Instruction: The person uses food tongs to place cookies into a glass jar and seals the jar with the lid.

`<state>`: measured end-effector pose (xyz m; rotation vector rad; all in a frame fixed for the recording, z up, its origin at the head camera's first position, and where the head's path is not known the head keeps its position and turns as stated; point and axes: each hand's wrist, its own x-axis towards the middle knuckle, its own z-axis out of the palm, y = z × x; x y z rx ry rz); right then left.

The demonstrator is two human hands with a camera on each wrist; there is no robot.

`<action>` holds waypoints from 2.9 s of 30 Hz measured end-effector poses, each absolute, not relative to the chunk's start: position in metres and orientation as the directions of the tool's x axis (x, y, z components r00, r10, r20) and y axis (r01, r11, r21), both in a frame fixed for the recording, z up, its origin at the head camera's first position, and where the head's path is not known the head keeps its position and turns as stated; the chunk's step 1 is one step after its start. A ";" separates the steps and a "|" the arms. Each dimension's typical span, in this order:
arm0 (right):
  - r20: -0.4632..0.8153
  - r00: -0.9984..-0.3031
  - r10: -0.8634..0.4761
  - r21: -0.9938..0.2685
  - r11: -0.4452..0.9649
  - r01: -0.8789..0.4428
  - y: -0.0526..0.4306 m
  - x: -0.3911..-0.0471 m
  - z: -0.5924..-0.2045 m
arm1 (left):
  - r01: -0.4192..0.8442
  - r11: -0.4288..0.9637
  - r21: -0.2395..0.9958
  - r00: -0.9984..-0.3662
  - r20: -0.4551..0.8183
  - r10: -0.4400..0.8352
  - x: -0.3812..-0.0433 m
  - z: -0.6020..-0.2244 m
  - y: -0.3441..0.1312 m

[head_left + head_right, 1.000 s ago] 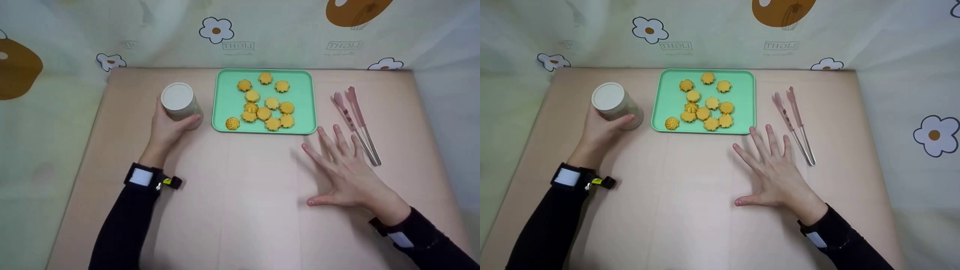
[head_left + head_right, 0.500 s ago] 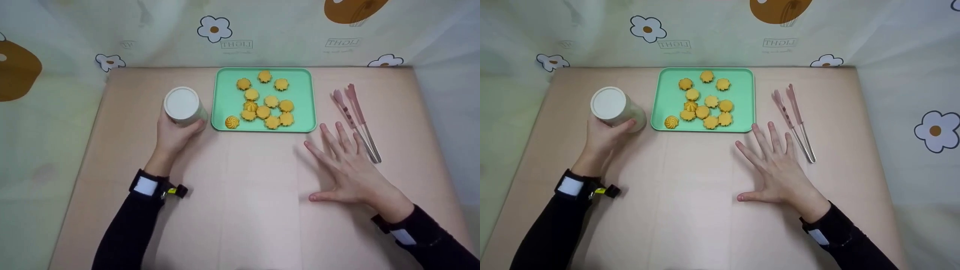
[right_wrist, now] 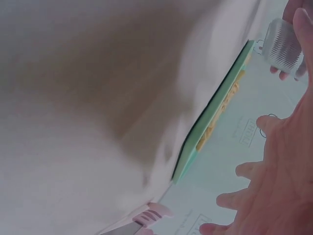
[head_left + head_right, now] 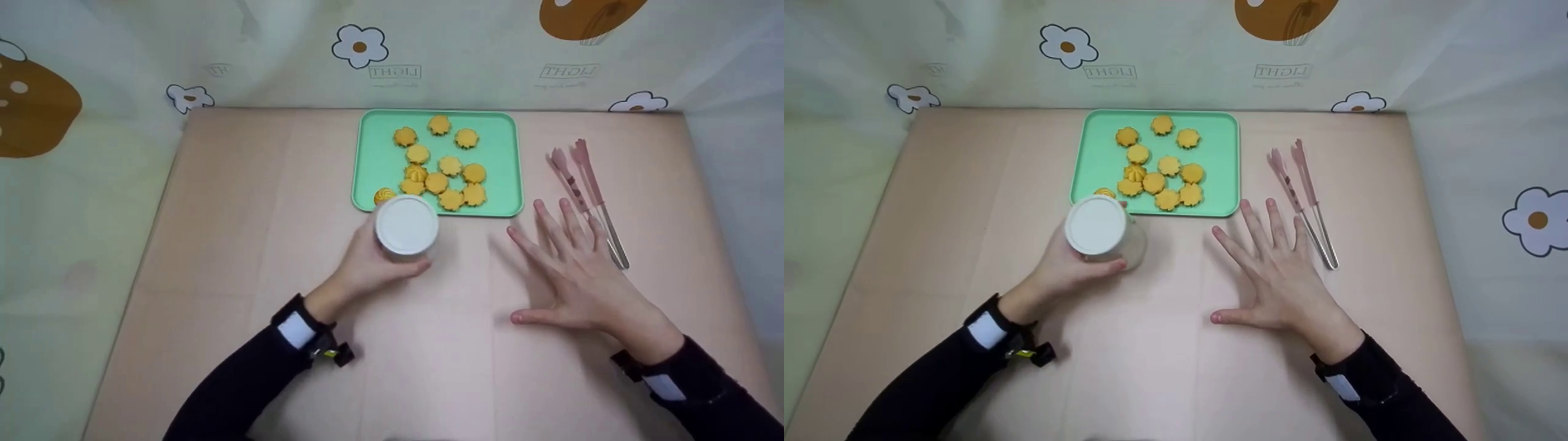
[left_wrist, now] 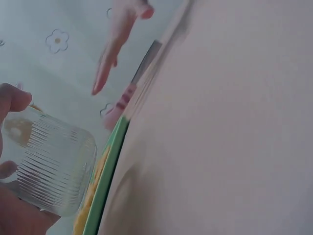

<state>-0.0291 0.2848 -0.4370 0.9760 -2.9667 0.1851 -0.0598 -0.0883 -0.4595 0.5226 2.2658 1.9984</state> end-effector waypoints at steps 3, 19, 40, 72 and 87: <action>0.055 -0.813 -0.579 -0.102 0.807 -0.582 0.286 -0.029 -0.436 | 0.217 0.100 0.971 -0.917 0.168 0.362 -0.057 -0.464 -0.075; 0.035 -0.833 -0.552 -0.097 0.828 -0.552 0.286 -0.034 -0.432 | 0.192 0.152 0.970 -0.882 0.102 0.459 -0.049 -0.478 -0.054; 0.151 -0.847 -0.510 -0.308 0.790 -0.530 0.209 -0.054 -0.381 | 0.194 0.057 0.979 -0.858 0.141 0.494 -0.061 -0.491 -0.033; 0.085 -0.953 -0.290 -0.539 0.791 -0.289 0.141 -0.047 -0.391 | 0.135 0.149 0.980 -0.865 0.043 0.499 -0.058 -0.489 -0.034; 0.058 -0.958 -0.280 -0.562 0.784 -0.263 0.146 -0.049 -0.392 | 0.166 0.141 0.976 -0.860 0.073 0.506 -0.060 -0.492 -0.034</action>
